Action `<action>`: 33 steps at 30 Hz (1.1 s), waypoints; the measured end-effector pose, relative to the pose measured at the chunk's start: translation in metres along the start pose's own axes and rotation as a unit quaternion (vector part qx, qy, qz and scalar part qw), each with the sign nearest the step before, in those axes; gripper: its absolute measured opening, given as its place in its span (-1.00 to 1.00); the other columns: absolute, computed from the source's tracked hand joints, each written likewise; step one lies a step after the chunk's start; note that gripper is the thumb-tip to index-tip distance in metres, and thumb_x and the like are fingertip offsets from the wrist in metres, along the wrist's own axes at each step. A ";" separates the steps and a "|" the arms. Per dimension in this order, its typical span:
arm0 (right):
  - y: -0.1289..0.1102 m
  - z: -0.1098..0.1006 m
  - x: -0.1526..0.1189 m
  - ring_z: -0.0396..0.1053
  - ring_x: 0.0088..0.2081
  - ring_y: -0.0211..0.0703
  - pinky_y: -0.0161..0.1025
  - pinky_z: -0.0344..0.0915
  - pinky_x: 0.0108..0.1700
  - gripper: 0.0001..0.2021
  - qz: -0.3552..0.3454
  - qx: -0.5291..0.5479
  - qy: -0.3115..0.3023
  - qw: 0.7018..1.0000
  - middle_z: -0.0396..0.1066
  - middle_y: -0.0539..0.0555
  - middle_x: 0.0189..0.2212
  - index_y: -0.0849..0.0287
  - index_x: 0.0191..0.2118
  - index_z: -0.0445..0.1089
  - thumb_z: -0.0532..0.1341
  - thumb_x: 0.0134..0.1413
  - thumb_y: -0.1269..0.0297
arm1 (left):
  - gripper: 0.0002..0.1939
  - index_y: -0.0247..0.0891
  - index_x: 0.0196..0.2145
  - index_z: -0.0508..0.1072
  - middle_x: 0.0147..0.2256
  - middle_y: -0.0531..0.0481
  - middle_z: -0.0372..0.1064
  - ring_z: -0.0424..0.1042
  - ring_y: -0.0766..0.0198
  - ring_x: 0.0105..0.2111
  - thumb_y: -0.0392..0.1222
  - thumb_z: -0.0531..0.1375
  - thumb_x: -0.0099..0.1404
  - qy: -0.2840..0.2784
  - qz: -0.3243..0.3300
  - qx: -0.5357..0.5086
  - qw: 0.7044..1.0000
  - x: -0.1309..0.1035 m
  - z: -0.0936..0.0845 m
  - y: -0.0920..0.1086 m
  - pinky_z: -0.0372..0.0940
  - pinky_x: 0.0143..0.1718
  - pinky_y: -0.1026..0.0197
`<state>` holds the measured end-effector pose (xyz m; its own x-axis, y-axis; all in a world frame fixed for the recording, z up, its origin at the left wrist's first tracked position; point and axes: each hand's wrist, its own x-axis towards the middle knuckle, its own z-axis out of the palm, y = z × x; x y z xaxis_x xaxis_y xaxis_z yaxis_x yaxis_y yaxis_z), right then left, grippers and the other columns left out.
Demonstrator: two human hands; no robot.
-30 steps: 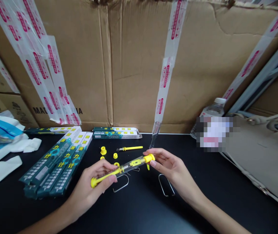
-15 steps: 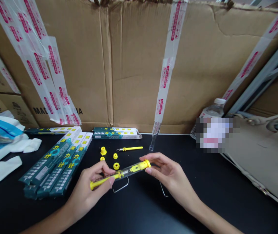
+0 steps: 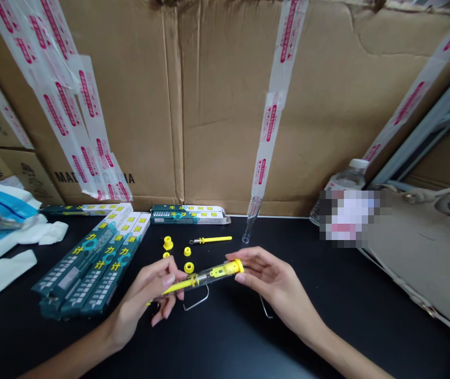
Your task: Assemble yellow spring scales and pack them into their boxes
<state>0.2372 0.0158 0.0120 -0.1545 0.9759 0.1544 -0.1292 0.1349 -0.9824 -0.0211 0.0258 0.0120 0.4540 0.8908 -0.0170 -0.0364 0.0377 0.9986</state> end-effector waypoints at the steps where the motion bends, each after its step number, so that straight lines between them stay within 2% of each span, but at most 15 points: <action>1: 0.001 0.000 0.000 0.51 -0.08 -0.12 -0.22 0.41 0.00 -0.77 0.001 0.002 0.001 1.000 0.58 0.06 -0.12 0.06 -0.20 0.52 0.45 -0.03 0.25 | -0.53 -0.30 -0.34 0.31 -0.42 -0.04 0.40 0.32 0.39 -0.61 0.24 0.17 0.26 -0.010 -0.003 -0.009 1.000 0.001 0.000 0.000 0.10 -0.73 0.44; 4: 0.004 -0.001 0.001 0.52 -0.11 -0.14 -0.25 0.41 -0.02 -0.77 0.000 0.000 0.004 1.000 0.58 0.05 -0.14 0.06 -0.21 0.52 0.45 -0.04 0.25 | -0.58 -0.28 -0.30 0.28 -0.32 -0.15 0.49 0.38 0.36 -0.61 0.17 0.20 0.26 -0.051 -0.009 -0.036 0.998 0.003 -0.003 0.000 0.10 -0.76 0.47; 7: 0.006 -0.001 0.002 0.54 -0.13 -0.15 -0.26 0.42 -0.03 -0.77 -0.002 -0.009 0.009 1.000 0.59 0.06 -0.15 0.09 -0.21 0.53 0.45 -0.03 0.23 | -0.63 -0.26 -0.26 0.26 -0.25 -0.19 0.53 0.33 0.43 -0.67 0.10 0.24 0.25 -0.075 -0.030 -0.035 0.996 0.004 -0.004 0.002 0.08 -0.78 0.49; 11: 0.008 0.000 0.002 0.56 -0.25 -0.15 -0.25 0.47 -0.12 -0.75 0.009 -0.015 0.012 1.000 0.61 0.07 -0.26 0.14 -0.19 0.53 0.43 -0.01 0.18 | -0.54 -0.28 -0.03 0.33 -0.28 -0.17 0.55 0.17 0.55 -0.74 0.10 0.22 0.28 -0.059 -0.057 0.036 0.996 0.006 -0.003 0.005 0.01 -0.78 0.50; 13: 0.008 0.000 0.002 0.56 -0.33 -0.15 -0.24 0.49 -0.21 -0.73 0.011 -0.020 0.007 1.000 0.60 0.07 -0.34 0.16 -0.17 0.52 0.39 0.05 0.13 | -0.50 -0.33 0.02 0.37 -0.34 -0.18 0.56 0.11 0.56 -0.76 0.11 0.20 0.30 -0.046 -0.063 0.081 0.994 0.007 -0.001 0.004 -0.05 -0.78 0.48; 17: 0.010 -0.001 0.001 0.52 -0.40 -0.18 -0.26 0.47 -0.28 -0.75 -0.008 -0.069 0.003 0.998 0.56 0.04 -0.41 0.17 -0.16 0.52 0.31 0.15 0.11 | -0.50 -0.39 -0.11 0.49 -0.42 -0.19 0.56 0.05 0.55 -0.77 0.16 0.17 0.31 -0.021 -0.053 0.107 0.993 0.006 -0.001 0.000 -0.17 -0.78 0.43; 21: 0.011 -0.003 0.001 0.45 -0.42 -0.25 -0.32 0.41 -0.30 -0.79 -0.020 -0.100 0.005 0.995 0.52 0.00 -0.42 0.11 -0.15 0.53 0.31 0.16 0.14 | -0.48 -0.39 -0.14 0.53 -0.43 -0.20 0.55 0.05 0.52 -0.75 0.17 0.11 0.32 0.013 -0.051 0.077 0.996 0.004 -0.003 0.000 -0.19 -0.75 0.38; 24: 0.013 -0.002 0.001 0.45 -0.35 -0.25 -0.33 0.40 -0.25 -0.80 -0.020 -0.074 0.000 0.997 0.52 -0.01 -0.35 0.08 -0.16 0.53 0.37 0.09 0.18 | -0.46 -0.42 -0.18 0.56 -0.48 -0.21 0.54 0.01 0.51 -0.74 0.16 0.09 0.30 0.037 -0.038 0.049 0.997 0.003 -0.004 0.001 -0.19 -0.72 0.36; 28: 0.011 -0.001 0.002 0.47 -0.22 -0.21 -0.29 0.39 -0.10 -0.77 -0.004 -0.025 -0.010 1.000 0.54 0.01 -0.25 0.08 -0.18 0.53 0.43 0.00 0.21 | -0.52 -0.42 -0.29 0.59 -0.59 -0.13 0.47 -0.04 0.50 -0.72 0.13 0.18 0.21 0.077 -0.041 0.028 0.996 0.005 -0.002 0.001 -0.24 -0.70 0.34; 33: 0.007 0.000 0.003 0.48 -0.19 -0.16 -0.22 0.40 -0.06 -0.72 0.022 0.000 -0.010 1.000 0.55 0.08 -0.21 0.12 -0.16 0.53 0.42 0.01 0.15 | -0.54 -0.38 -0.28 0.62 -0.57 -0.09 0.45 -0.03 0.47 -0.69 0.12 0.17 0.25 0.096 -0.012 0.053 0.994 0.002 0.001 0.003 -0.23 -0.66 0.32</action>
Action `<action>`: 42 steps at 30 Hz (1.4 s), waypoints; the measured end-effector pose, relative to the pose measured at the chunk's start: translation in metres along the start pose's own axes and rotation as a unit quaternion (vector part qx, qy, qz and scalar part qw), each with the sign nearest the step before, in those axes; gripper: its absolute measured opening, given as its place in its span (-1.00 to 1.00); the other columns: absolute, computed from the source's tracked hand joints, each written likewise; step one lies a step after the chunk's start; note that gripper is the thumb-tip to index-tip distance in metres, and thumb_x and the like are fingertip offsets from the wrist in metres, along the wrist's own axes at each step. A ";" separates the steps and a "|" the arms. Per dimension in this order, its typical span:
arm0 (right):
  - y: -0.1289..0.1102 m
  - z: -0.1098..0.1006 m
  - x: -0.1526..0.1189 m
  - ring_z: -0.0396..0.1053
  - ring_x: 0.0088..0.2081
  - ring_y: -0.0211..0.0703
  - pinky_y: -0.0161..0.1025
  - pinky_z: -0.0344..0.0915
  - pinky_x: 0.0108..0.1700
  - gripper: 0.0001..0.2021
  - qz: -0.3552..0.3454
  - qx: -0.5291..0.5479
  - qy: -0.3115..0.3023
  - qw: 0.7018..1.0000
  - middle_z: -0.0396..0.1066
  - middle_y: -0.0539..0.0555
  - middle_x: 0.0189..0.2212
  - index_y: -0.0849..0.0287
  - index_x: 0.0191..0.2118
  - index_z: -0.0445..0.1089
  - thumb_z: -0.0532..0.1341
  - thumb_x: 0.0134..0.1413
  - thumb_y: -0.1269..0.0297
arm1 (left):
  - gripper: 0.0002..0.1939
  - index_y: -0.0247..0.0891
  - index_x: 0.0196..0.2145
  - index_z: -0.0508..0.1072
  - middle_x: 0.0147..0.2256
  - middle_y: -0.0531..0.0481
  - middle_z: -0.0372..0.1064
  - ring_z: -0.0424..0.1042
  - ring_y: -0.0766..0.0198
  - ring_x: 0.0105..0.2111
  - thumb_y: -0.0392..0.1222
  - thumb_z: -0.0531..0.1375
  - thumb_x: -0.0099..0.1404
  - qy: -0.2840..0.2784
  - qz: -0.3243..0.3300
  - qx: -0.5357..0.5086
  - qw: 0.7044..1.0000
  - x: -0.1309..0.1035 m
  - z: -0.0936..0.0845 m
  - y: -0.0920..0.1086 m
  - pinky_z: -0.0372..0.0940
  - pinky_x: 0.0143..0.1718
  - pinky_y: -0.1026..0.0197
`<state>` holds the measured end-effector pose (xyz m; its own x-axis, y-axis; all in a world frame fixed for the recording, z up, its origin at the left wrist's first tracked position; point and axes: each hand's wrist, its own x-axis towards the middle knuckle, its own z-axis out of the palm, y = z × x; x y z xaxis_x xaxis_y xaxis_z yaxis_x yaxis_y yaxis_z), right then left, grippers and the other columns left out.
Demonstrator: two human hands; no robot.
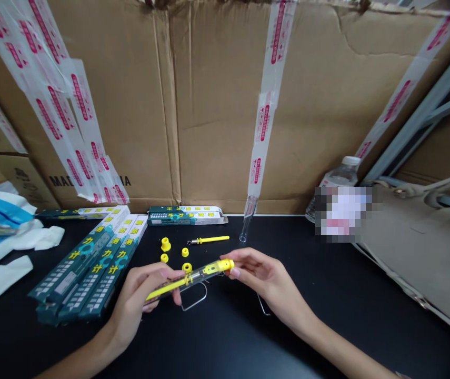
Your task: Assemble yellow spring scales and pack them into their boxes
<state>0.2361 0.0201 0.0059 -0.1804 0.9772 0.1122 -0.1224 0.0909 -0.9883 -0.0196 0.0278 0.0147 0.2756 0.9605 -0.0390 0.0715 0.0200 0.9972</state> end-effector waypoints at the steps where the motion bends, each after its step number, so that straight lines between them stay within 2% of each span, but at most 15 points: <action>1: -0.001 0.000 0.000 0.49 -0.18 -0.15 -0.20 0.40 -0.04 -0.70 0.001 0.005 0.002 1.000 0.55 0.08 -0.20 0.12 -0.14 0.52 0.43 -0.01 0.15 | -0.54 -0.37 -0.28 0.62 -0.56 -0.09 0.45 -0.03 0.46 -0.68 0.12 0.16 0.26 0.001 0.006 0.007 1.000 -0.001 0.000 0.000 -0.23 -0.66 0.32; 8: 0.002 0.001 -0.001 0.48 -0.06 -0.03 -0.07 0.37 0.08 -0.63 0.017 0.017 0.001 1.000 0.55 0.14 -0.11 0.12 -0.11 0.53 0.47 -0.07 0.13 | -0.54 -0.30 -0.31 0.61 -0.54 -0.08 0.47 0.16 0.34 -0.61 0.16 0.13 0.29 0.016 0.015 0.086 0.996 -0.005 0.002 -0.001 -0.16 -0.65 0.35; 11: 0.004 0.001 -0.002 0.50 -0.14 -0.08 -0.12 0.40 0.00 -0.62 0.029 0.016 -0.013 0.999 0.57 0.12 -0.17 0.13 -0.10 0.52 0.46 -0.06 0.15 | -0.58 -0.29 -0.43 0.59 -0.57 -0.06 0.48 0.25 0.32 -0.60 0.10 0.15 0.32 0.017 0.046 0.111 0.993 -0.004 0.004 -0.003 -0.10 -0.66 0.34; 14: 0.004 0.001 -0.003 0.51 -0.29 -0.16 -0.19 0.43 -0.13 -0.65 0.035 0.014 -0.023 0.999 0.57 0.09 -0.28 0.15 -0.10 0.51 0.44 -0.02 0.14 | -0.60 -0.29 -0.42 0.58 -0.59 -0.03 0.49 0.34 0.29 -0.59 0.09 0.17 0.31 0.017 0.075 0.113 0.991 -0.004 0.006 -0.004 0.04 -0.61 0.32; 19: 0.004 0.002 -0.003 0.48 -0.41 -0.22 -0.28 0.41 -0.28 -0.67 0.035 -0.004 -0.019 0.999 0.56 0.05 -0.42 0.17 -0.15 0.52 0.42 0.00 0.11 | -0.59 -0.30 -0.50 0.52 -0.60 -0.04 0.51 0.42 0.24 -0.56 0.09 0.19 0.29 0.008 0.058 0.126 0.990 -0.004 0.009 0.001 0.26 -0.39 0.25; 23: 0.006 0.003 -0.003 0.48 -0.41 -0.22 -0.28 0.42 -0.27 -0.70 0.038 0.002 -0.011 0.999 0.57 0.04 -0.40 0.16 -0.20 0.53 0.45 -0.04 0.14 | -0.61 -0.28 -0.52 0.47 -0.57 -0.06 0.53 0.46 0.20 -0.52 0.09 0.22 0.27 -0.010 0.044 0.129 0.991 -0.002 0.010 0.004 0.28 -0.38 0.23; 30: 0.004 0.004 -0.004 0.54 -0.22 -0.09 -0.21 0.43 -0.12 -0.69 0.051 0.006 -0.003 0.999 0.62 0.08 -0.26 0.11 -0.19 0.57 0.48 -0.12 0.18 | -0.71 -0.27 -0.45 0.48 -0.53 -0.05 0.56 0.53 0.16 -0.46 0.03 0.27 0.23 -0.018 0.038 0.113 0.993 0.000 0.008 0.000 0.34 -0.33 0.21; 36: 0.001 0.007 -0.005 0.49 -0.43 -0.17 -0.25 0.44 -0.27 -0.69 0.062 -0.011 0.007 0.998 0.59 0.04 -0.45 0.13 -0.23 0.59 0.47 -0.11 0.10 | -0.67 -0.26 -0.49 0.45 -0.54 -0.05 0.56 0.50 0.18 -0.49 0.03 0.22 0.30 -0.022 0.063 0.142 0.988 -0.004 0.007 -0.001 0.31 -0.37 0.24; 39: 0.002 0.008 -0.005 0.47 -0.46 -0.20 -0.26 0.43 -0.30 -0.69 0.059 -0.009 0.003 0.998 0.56 0.03 -0.49 0.16 -0.24 0.59 0.45 -0.08 0.07 | -0.60 -0.27 -0.47 0.51 -0.52 -0.05 0.56 0.48 0.20 -0.50 0.04 0.13 0.38 -0.021 0.093 0.171 0.981 -0.008 0.005 0.001 0.26 -0.42 0.26; 42: 0.004 0.009 -0.006 0.48 -0.43 -0.19 -0.26 0.43 -0.27 -0.68 0.052 -0.012 0.004 0.999 0.56 0.03 -0.47 0.16 -0.23 0.59 0.46 -0.10 0.09 | -0.60 -0.28 -0.45 0.54 -0.51 -0.06 0.56 0.46 0.21 -0.49 0.04 0.12 0.39 -0.021 0.094 0.160 0.982 -0.010 0.006 0.003 0.24 -0.44 0.28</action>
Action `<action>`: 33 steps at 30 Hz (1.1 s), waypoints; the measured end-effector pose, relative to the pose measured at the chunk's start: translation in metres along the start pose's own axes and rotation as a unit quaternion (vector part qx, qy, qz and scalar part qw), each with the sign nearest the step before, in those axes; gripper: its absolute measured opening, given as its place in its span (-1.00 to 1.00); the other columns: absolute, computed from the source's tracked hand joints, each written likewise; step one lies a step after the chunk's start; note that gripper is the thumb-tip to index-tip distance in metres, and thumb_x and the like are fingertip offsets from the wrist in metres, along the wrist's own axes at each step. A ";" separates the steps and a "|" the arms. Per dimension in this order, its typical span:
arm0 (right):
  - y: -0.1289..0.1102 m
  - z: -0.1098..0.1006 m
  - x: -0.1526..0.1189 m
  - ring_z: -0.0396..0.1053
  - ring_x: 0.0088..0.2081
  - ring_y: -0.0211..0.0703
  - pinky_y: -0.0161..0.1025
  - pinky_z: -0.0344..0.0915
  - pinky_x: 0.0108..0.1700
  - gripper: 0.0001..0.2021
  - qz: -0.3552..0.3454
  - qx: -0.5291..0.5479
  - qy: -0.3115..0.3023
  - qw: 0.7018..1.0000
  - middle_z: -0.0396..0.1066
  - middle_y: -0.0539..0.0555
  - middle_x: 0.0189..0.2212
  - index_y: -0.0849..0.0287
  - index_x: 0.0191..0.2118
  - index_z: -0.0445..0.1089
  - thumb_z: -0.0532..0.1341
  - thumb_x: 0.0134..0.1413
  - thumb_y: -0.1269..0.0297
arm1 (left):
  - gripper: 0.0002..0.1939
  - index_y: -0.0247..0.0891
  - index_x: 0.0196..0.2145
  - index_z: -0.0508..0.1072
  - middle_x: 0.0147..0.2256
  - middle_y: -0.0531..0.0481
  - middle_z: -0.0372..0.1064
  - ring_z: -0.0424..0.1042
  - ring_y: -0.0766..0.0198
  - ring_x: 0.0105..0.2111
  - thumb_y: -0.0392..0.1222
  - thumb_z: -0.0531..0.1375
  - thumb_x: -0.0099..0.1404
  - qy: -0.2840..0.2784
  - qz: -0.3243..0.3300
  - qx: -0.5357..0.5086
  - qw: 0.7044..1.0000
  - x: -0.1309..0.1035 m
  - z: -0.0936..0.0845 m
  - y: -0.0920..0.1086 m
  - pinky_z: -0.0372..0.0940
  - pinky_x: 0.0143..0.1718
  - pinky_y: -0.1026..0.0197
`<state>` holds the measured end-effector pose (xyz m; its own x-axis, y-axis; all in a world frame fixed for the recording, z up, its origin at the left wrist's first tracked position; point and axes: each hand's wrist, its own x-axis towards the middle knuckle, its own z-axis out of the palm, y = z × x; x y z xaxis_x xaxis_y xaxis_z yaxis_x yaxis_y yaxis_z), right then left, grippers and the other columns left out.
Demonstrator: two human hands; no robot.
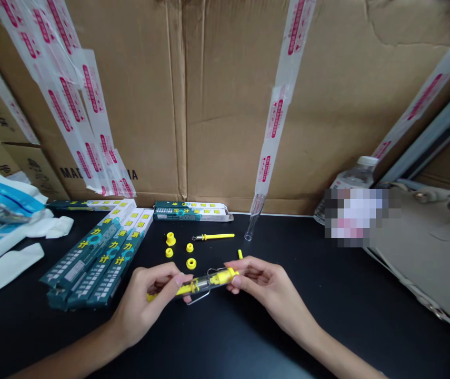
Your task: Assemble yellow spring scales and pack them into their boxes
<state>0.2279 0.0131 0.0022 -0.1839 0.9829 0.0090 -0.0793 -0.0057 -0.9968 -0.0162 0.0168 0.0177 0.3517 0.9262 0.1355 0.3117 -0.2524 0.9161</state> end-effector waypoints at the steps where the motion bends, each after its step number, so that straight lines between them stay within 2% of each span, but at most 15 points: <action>1: 0.001 0.000 0.000 0.49 -0.41 -0.19 -0.25 0.43 -0.24 -0.68 -0.002 -0.003 0.003 1.000 0.56 0.03 -0.45 0.16 -0.23 0.59 0.47 -0.12 0.10 | -0.60 -0.28 -0.46 0.53 -0.52 -0.06 0.56 0.45 0.22 -0.51 0.05 0.14 0.37 0.001 -0.007 -0.015 1.000 0.001 0.001 0.000 0.23 -0.46 0.28; 4: 0.002 0.001 -0.001 0.52 -0.35 -0.14 -0.20 0.45 -0.18 -0.71 -0.010 0.002 0.016 1.000 0.60 0.06 -0.35 0.14 -0.30 0.58 0.50 -0.16 0.13 | -0.62 -0.26 -0.53 0.46 -0.57 -0.06 0.53 0.35 0.30 -0.61 0.07 0.22 0.30 0.005 -0.042 -0.062 0.997 0.003 0.003 0.001 0.10 -0.61 0.32; 7: 0.001 0.001 -0.003 0.55 -0.24 -0.04 -0.15 0.46 -0.11 -0.74 -0.018 0.017 0.024 0.999 0.61 0.11 -0.21 0.14 -0.35 0.55 0.50 -0.17 0.14 | -0.61 -0.26 -0.55 0.40 -0.58 -0.05 0.52 0.11 0.45 -0.74 0.10 0.29 0.22 0.001 -0.080 -0.094 0.992 0.006 0.006 0.001 -0.13 -0.73 0.34; 9: 0.000 0.002 -0.004 0.55 -0.15 0.01 -0.13 0.46 -0.07 -0.76 -0.028 0.019 0.021 0.999 0.61 0.12 -0.19 0.13 -0.35 0.53 0.49 -0.14 0.17 | -0.59 -0.26 -0.55 0.38 -0.59 -0.05 0.51 -0.04 0.52 -0.78 0.13 0.31 0.17 -0.009 -0.101 -0.116 0.988 0.007 0.007 0.001 -0.22 -0.76 0.35; 11: 0.000 0.002 -0.004 0.54 -0.09 0.04 -0.12 0.45 -0.05 -0.79 -0.047 0.022 0.014 0.999 0.61 0.11 -0.21 0.12 -0.36 0.52 0.49 -0.12 0.20 | -0.56 -0.27 -0.55 0.37 -0.60 -0.05 0.50 -0.11 0.56 -0.79 0.17 0.32 0.13 -0.019 -0.121 -0.138 0.983 0.007 0.008 0.000 -0.25 -0.77 0.36; 15: 0.000 0.002 -0.003 0.54 -0.10 -0.02 -0.16 0.44 -0.04 -0.83 -0.070 0.035 0.001 0.997 0.61 0.09 -0.21 0.12 -0.36 0.50 0.48 -0.09 0.27 | -0.53 -0.29 -0.52 0.36 -0.59 -0.04 0.49 -0.10 0.59 -0.79 0.20 0.33 0.11 -0.027 -0.143 -0.158 0.977 0.010 0.006 -0.003 -0.26 -0.77 0.38; 19: -0.001 0.000 -0.002 0.54 -0.20 -0.13 -0.21 0.44 -0.08 -0.82 -0.053 0.041 -0.002 0.998 0.60 0.08 -0.17 0.10 -0.31 0.52 0.47 -0.08 0.27 | -0.54 -0.30 -0.50 0.37 -0.58 -0.04 0.49 -0.10 0.59 -0.79 0.19 0.32 0.14 -0.041 -0.149 -0.164 0.974 0.011 0.004 -0.005 -0.24 -0.77 0.39; 26: -0.002 -0.002 0.000 0.50 -0.27 -0.21 -0.27 0.42 -0.14 -0.80 -0.047 0.052 -0.006 0.998 0.58 0.06 -0.18 0.10 -0.25 0.54 0.45 -0.04 0.25 | -0.54 -0.34 -0.31 0.46 -0.53 -0.08 0.51 -0.08 0.56 -0.76 0.18 0.30 0.18 -0.051 -0.124 -0.141 0.981 0.011 0.005 -0.005 -0.22 -0.75 0.38; 31: -0.004 -0.002 0.000 0.49 -0.15 -0.15 -0.23 0.39 -0.04 -0.78 -0.059 0.028 -0.012 0.998 0.56 0.09 -0.13 0.11 -0.20 0.53 0.43 0.00 0.23 | -0.48 -0.34 -0.09 0.50 -0.43 -0.14 0.55 -0.05 0.56 -0.75 0.18 0.28 0.21 -0.065 -0.123 -0.164 0.977 0.010 0.004 -0.009 -0.14 -0.74 0.37; 33: -0.005 -0.002 0.000 0.49 -0.13 -0.15 -0.23 0.38 -0.02 -0.77 -0.060 0.020 -0.013 0.998 0.56 0.09 -0.11 0.10 -0.18 0.53 0.43 0.01 0.22 | -0.46 -0.36 -0.07 0.52 -0.41 -0.17 0.55 -0.06 0.56 -0.75 0.17 0.28 0.20 -0.062 -0.126 -0.174 0.975 0.010 0.004 -0.011 -0.15 -0.73 0.36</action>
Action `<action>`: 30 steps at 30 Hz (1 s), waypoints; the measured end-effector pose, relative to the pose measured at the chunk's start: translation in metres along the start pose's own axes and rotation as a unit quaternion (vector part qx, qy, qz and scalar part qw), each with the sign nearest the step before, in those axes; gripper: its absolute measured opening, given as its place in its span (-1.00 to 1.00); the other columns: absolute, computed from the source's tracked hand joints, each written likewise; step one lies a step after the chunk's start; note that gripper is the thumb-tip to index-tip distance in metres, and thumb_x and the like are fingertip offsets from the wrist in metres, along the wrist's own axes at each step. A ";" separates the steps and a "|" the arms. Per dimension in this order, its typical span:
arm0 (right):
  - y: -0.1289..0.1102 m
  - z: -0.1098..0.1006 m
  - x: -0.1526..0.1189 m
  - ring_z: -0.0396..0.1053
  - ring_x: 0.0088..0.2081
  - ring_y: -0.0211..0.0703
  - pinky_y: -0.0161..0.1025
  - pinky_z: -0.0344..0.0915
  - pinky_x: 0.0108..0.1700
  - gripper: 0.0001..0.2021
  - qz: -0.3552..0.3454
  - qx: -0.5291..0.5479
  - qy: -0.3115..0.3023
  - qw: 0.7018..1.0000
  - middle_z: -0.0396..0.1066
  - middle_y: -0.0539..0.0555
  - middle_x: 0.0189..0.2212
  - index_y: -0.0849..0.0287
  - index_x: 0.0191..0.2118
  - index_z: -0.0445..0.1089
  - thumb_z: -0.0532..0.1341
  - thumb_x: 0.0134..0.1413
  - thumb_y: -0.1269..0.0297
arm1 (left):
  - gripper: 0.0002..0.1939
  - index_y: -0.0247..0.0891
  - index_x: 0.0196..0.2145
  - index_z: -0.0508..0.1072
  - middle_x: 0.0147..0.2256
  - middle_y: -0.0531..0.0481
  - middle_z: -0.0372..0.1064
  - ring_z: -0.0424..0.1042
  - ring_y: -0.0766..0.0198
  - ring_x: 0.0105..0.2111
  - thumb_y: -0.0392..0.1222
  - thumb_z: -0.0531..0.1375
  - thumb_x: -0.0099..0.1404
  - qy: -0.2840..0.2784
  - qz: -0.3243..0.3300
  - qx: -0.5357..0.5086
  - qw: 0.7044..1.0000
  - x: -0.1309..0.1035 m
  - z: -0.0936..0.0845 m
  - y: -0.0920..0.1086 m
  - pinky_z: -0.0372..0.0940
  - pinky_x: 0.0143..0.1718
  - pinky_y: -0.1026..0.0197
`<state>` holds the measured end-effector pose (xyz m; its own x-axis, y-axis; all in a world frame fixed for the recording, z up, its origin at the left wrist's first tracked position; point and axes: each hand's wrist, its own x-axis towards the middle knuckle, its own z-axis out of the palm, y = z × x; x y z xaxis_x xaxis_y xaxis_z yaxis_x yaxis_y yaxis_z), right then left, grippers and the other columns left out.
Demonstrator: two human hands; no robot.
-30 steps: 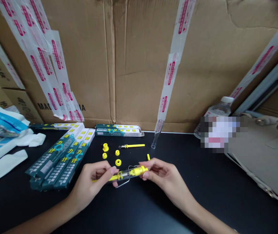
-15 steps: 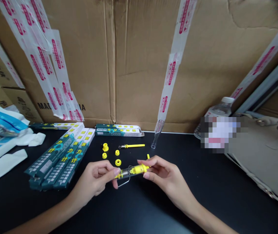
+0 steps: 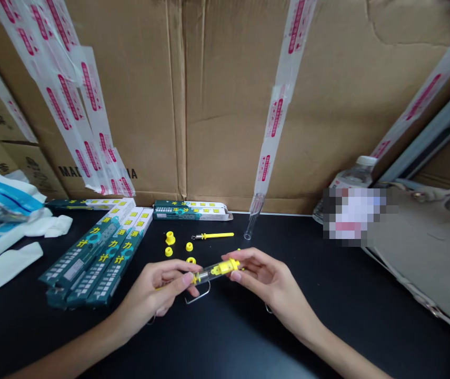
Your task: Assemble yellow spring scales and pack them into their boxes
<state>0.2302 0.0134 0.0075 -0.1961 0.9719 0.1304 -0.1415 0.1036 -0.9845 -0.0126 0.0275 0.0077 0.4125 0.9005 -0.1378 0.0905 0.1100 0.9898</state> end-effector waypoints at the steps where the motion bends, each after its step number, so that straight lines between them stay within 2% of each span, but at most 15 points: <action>1: -0.001 0.000 0.000 0.48 -0.12 -0.15 -0.23 0.38 -0.02 -0.76 0.002 -0.001 0.000 1.000 0.55 0.09 -0.11 0.10 -0.16 0.53 0.43 0.01 0.22 | -0.47 -0.36 -0.08 0.53 -0.41 -0.18 0.55 -0.06 0.57 -0.75 0.16 0.29 0.20 0.002 0.000 -0.005 1.000 0.000 0.000 0.000 -0.16 -0.73 0.36; 11: -0.004 -0.003 0.001 0.48 -0.09 -0.16 -0.24 0.37 0.03 -0.75 -0.004 -0.016 0.000 1.000 0.55 0.06 -0.11 0.06 -0.12 0.53 0.41 0.04 0.22 | -0.53 -0.38 -0.22 0.58 -0.48 -0.19 0.54 -0.05 0.54 -0.75 0.13 0.31 0.17 0.031 0.017 0.007 0.999 -0.001 0.002 0.006 -0.18 -0.72 0.35; 19: 0.004 -0.001 -0.001 0.51 -0.16 -0.19 -0.28 0.40 -0.05 -0.78 -0.004 -0.020 -0.008 1.000 0.58 0.05 -0.13 0.03 -0.17 0.56 0.43 0.01 0.22 | -0.62 -0.35 -0.28 0.58 -0.53 -0.14 0.53 -0.07 0.52 -0.75 0.07 0.23 0.27 0.017 0.048 0.065 0.997 -0.002 0.001 0.002 -0.26 -0.74 0.34; 27: 0.007 -0.003 0.001 0.51 -0.22 -0.22 -0.33 0.41 -0.12 -0.72 0.025 -0.007 0.010 1.000 0.61 0.04 -0.24 0.08 -0.17 0.56 0.47 -0.06 0.21 | -0.66 -0.36 -0.24 0.58 -0.52 -0.12 0.55 -0.07 0.51 -0.74 0.02 0.28 0.23 0.021 0.036 0.091 0.995 -0.002 0.000 0.005 -0.26 -0.73 0.33; 30: 0.009 -0.002 0.000 0.51 -0.20 -0.20 -0.31 0.42 -0.10 -0.75 0.022 -0.005 0.009 1.000 0.60 0.05 -0.21 0.10 -0.22 0.56 0.47 -0.07 0.22 | -0.66 -0.36 -0.25 0.59 -0.51 -0.12 0.55 -0.04 0.50 -0.72 0.00 0.31 0.20 0.030 0.030 0.098 0.994 0.000 -0.001 0.004 -0.25 -0.72 0.34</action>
<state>0.2313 0.0151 -0.0011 -0.1848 0.9792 0.0842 -0.1229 0.0620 -0.9905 -0.0130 0.0283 0.0114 0.3691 0.9267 -0.0704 0.2451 -0.0240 0.9692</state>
